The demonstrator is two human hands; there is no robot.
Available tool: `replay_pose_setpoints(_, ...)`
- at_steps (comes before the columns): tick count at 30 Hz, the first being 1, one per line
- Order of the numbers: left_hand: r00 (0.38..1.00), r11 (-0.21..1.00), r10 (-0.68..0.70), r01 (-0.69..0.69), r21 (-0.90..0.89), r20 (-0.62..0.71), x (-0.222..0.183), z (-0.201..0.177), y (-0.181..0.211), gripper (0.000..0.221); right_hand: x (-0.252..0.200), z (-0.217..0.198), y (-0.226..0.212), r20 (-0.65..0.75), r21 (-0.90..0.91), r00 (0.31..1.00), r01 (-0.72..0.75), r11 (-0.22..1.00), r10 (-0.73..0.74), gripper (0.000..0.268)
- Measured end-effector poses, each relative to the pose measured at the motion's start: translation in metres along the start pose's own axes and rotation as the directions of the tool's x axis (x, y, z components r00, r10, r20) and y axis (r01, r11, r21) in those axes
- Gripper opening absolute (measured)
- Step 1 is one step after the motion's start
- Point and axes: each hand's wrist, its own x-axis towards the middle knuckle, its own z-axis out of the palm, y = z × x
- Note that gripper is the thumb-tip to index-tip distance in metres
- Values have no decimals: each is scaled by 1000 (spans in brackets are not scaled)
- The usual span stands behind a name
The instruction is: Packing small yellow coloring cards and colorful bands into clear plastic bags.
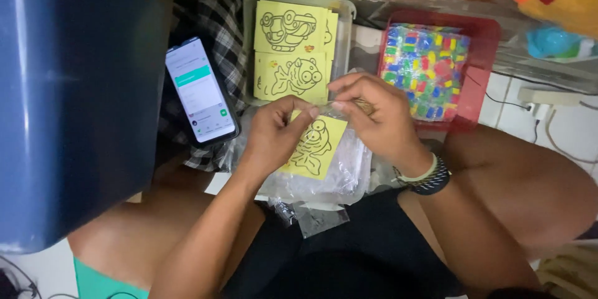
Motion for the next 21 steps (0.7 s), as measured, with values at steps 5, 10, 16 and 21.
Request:
replay_pose_setpoints(5, 999, 999, 31, -31, -15, -35, -1, -6, 19, 10, -5, -6, 16, 11, 67, 1000, 12, 998, -13, 13)
replay_pose_setpoints(10, 999, 999, 36, -37, 30, 17, -2, -10, 16, 11, 2, -16, -6, 237, 63, 971, -20, 998, 4, 21)
replay_pose_setpoints(16, 975, 999, -5, 14, -39, 220, -1, -11, 20, 39, -2, -20, 15, 79, 182, 988, -149, 972, 136, 4)
replay_pose_setpoints(21, 981, 988, -16, 45, -151, 191, 10, -13, -2, 41, -2, -32, 21, -221, 266, 923, -255, 930, 316, 17)
